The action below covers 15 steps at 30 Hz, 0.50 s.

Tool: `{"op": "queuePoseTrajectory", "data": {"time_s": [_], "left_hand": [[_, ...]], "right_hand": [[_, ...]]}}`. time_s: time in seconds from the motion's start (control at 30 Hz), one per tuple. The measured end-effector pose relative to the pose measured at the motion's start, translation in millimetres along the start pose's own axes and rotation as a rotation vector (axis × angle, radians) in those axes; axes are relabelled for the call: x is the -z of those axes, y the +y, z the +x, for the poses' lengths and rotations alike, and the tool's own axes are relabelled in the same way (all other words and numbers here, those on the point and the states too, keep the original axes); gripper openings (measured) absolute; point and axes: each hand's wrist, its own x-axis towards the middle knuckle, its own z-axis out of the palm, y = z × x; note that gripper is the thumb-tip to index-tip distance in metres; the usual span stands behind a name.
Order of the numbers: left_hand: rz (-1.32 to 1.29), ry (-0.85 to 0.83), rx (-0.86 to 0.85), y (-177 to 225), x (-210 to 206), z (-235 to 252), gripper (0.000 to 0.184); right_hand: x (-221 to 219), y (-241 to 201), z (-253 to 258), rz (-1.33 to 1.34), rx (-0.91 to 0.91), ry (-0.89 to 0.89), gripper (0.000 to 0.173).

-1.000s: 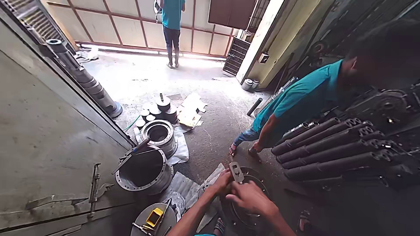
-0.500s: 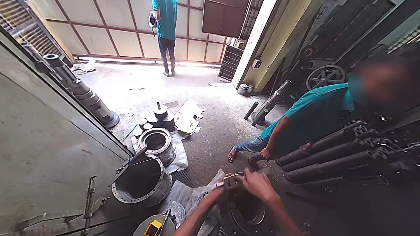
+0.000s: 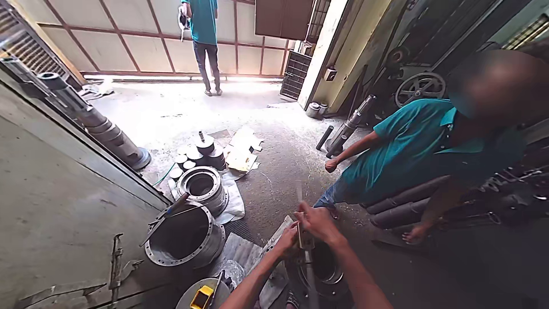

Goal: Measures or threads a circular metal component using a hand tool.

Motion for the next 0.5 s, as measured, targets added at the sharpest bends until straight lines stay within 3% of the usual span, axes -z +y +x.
{"op": "queuePoseTrajectory", "data": {"time_s": [0.07,0.13,0.17,0.23,0.3,0.33,0.37,0.43,0.5], "left_hand": [[-0.010,-0.001,0.161,22,4,-18,0.040],[-0.270,0.078,0.437,51,12,-34,0.035],[-0.297,0.115,0.434,54,9,-27,0.034],[-0.029,0.021,0.103,13,3,-10,0.034],[0.027,-0.022,0.156,13,1,-5,0.037],[-0.034,-0.038,0.204,19,1,-5,0.040],[-0.083,-0.016,0.179,15,0,-1,0.041],[0.059,-0.018,0.106,9,1,-9,0.040],[0.071,-0.031,0.312,35,8,-26,0.038]], "right_hand": [[-22,-29,-3,0.087,0.207,-0.037,0.043],[-32,-39,-25,0.052,0.347,-0.151,0.043],[-25,-35,-41,0.006,0.308,-0.241,0.046],[-1,-17,-59,-0.137,0.027,-0.364,0.056],[10,9,-45,-0.180,-0.211,-0.224,0.064],[7,14,-31,-0.134,-0.226,-0.105,0.063],[2,10,-17,-0.056,-0.173,-0.026,0.060],[-16,-11,-2,0.105,0.047,-0.026,0.053],[-26,-26,-11,0.141,0.304,-0.107,0.046]]}}
